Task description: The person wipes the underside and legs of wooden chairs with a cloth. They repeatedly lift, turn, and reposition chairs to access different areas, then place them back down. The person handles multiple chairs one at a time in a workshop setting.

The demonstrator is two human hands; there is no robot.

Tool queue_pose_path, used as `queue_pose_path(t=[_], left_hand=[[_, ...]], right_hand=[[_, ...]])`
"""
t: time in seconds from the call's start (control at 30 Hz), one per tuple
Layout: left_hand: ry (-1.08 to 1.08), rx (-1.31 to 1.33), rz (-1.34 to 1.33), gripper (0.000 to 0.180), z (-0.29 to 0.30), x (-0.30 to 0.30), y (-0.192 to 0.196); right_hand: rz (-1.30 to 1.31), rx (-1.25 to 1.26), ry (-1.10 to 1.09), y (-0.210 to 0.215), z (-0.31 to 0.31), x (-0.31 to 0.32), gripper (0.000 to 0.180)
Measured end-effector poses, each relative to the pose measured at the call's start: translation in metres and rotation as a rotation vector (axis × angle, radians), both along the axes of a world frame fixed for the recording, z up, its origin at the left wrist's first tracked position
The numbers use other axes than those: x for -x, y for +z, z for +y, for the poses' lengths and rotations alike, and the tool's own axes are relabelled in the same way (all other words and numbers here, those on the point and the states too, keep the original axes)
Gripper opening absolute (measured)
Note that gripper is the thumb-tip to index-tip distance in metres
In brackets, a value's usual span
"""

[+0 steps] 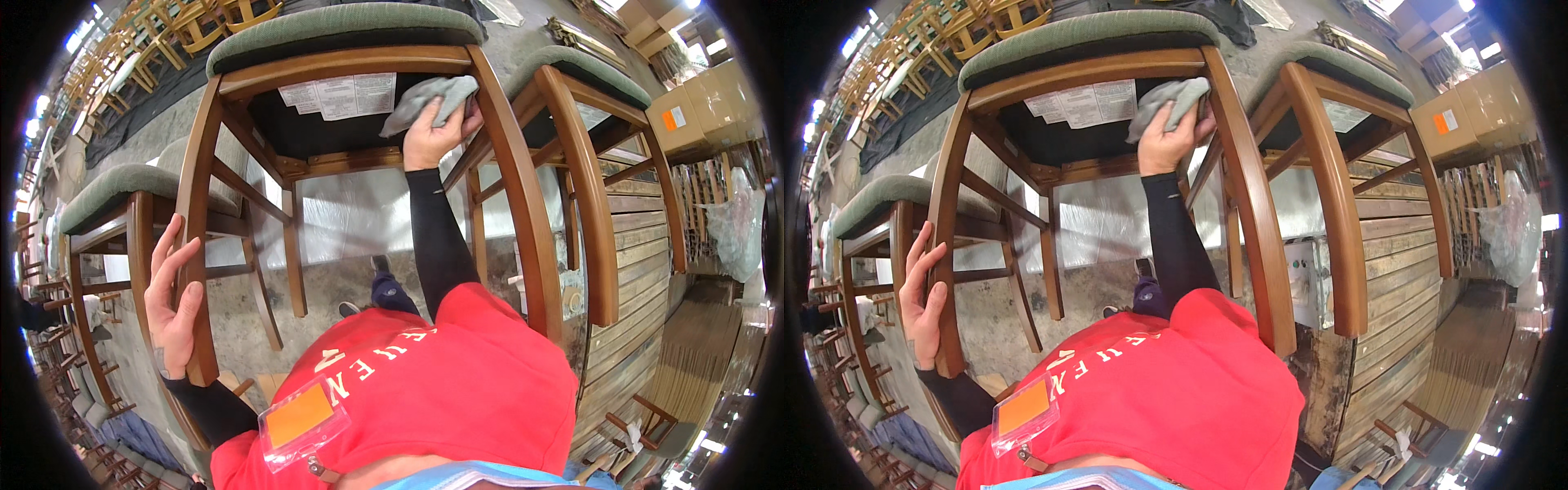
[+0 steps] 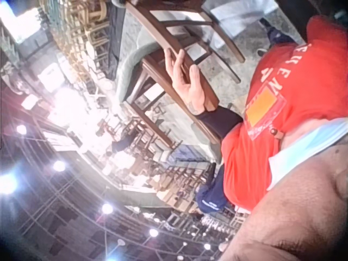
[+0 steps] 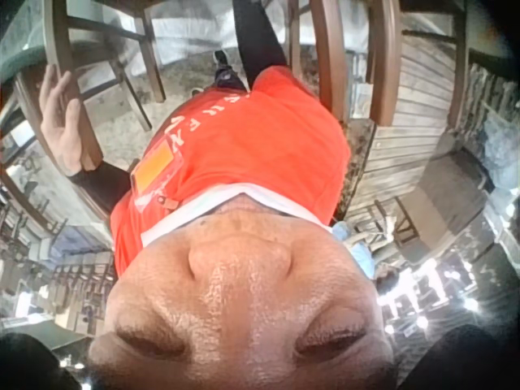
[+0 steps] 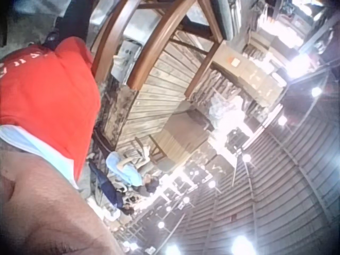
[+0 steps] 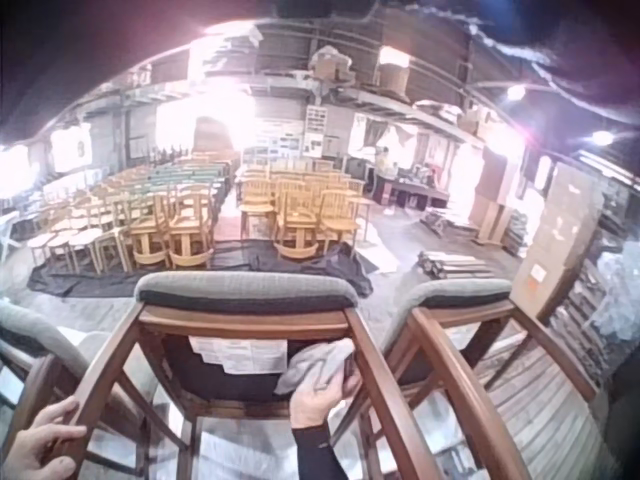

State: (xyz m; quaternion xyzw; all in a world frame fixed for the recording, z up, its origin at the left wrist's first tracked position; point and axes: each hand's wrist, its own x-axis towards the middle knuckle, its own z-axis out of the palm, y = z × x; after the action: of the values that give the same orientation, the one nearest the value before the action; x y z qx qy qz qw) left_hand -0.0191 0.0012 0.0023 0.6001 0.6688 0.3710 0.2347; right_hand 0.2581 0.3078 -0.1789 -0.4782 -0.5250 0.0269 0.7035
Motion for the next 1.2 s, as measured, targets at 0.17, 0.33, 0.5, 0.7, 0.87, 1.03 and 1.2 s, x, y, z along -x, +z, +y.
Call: queue_pose_path(t=[0.17,0.33,0.5,0.7,0.87,1.03,1.2], left_hand=[[-0.031,-0.014,-0.031,0.051,0.007,-0.002,0.003],[-0.012,-0.017,-0.041,0.052,0.003,0.0,0.001],[-0.03,-0.012,-0.01,0.053,0.004,0.002,-0.001],[-0.014,0.029,0.095,0.054,0.0,0.002,0.003],[0.01,0.022,0.066,0.054,-0.002,0.0,0.004],[0.011,-0.013,0.025,0.052,-0.001,0.004,-0.005],[0.021,-0.045,-0.046,0.049,-0.002,0.001,-0.006]], right_hand=[[-0.235,0.166,-0.407,-0.047,0.015,-0.021,0.064],[0.188,0.321,-0.081,-0.039,0.002,-0.018,0.054],[-0.096,0.082,-0.342,-0.012,0.037,-0.01,0.054],[0.29,0.142,-0.132,0.009,0.034,-0.017,0.039],[-0.339,0.165,-0.175,-0.05,0.008,0.025,0.039],[-0.257,0.038,0.572,-0.092,-0.063,0.112,0.047],[-0.431,0.33,0.913,-0.145,-0.083,0.188,0.052]])
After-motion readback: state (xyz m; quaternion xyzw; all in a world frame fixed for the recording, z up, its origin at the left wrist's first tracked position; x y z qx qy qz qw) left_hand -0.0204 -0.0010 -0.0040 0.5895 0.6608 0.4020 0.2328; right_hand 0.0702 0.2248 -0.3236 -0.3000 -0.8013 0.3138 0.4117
